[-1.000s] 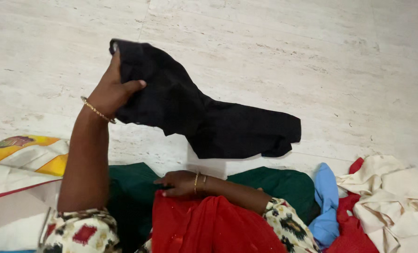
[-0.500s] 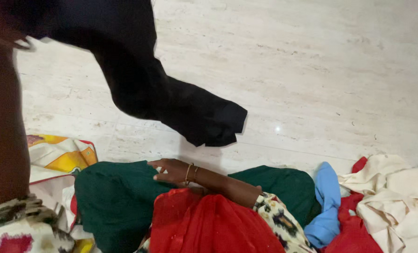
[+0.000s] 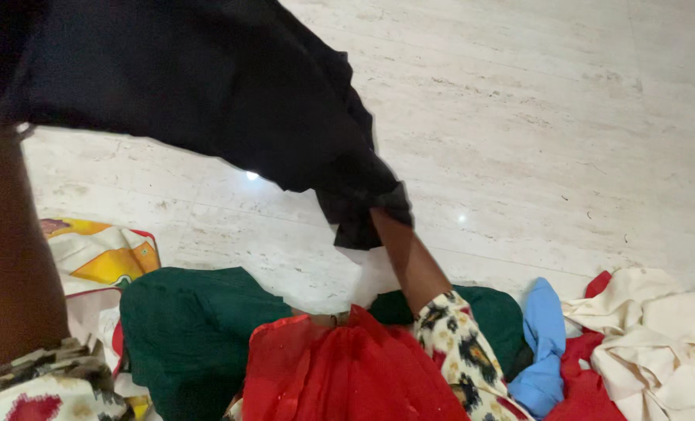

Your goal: The person folds a pair of black pants by hand on the floor, smoothing and aligning the fabric before folding it into a compact rectangle. The folded pants are then placed into a large patterned bag. The person then picks up a cream-colored shirt and begins to unfold and smooth it out.

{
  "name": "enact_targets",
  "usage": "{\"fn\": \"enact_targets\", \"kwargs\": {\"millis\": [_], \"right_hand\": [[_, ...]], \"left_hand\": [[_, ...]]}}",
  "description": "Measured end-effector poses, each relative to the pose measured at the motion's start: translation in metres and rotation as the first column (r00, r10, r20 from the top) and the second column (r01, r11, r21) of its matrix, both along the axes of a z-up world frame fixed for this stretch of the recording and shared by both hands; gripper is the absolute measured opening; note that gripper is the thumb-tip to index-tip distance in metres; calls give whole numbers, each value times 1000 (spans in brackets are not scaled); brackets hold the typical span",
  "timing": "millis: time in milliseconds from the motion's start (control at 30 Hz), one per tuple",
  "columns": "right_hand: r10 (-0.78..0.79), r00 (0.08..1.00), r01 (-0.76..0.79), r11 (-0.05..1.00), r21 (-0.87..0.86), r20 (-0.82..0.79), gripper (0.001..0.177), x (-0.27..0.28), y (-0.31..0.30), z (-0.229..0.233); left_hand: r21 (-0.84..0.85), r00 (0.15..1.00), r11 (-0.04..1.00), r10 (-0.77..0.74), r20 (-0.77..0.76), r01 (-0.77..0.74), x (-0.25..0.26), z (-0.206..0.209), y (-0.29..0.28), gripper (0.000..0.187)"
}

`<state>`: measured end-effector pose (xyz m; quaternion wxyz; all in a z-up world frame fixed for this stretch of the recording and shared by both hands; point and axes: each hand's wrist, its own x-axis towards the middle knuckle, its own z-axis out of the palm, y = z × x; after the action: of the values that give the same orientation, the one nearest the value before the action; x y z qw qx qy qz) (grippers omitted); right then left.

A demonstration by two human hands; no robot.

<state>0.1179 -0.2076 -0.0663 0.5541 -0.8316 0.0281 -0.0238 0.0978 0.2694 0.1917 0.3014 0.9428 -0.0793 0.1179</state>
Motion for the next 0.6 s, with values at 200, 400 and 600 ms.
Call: {"fn": "enact_targets", "kwargs": {"millis": [200, 400, 600], "right_hand": [[-231, 860, 381, 884, -272, 455, 68, -25, -210, 105], [-200, 897, 434, 567, -701, 394, 57, -43, -289, 26], [56, 574, -762, 402, -507, -817, 59, -150, -224, -91]], "left_hand": [[-63, 983, 986, -145, 111, 153, 12, -16, -5, 88], [-685, 927, 726, -296, -231, 61, 27, -139, -43, 95], [-222, 976, 967, 79, -204, -124, 63, -331, -31, 65]]}}
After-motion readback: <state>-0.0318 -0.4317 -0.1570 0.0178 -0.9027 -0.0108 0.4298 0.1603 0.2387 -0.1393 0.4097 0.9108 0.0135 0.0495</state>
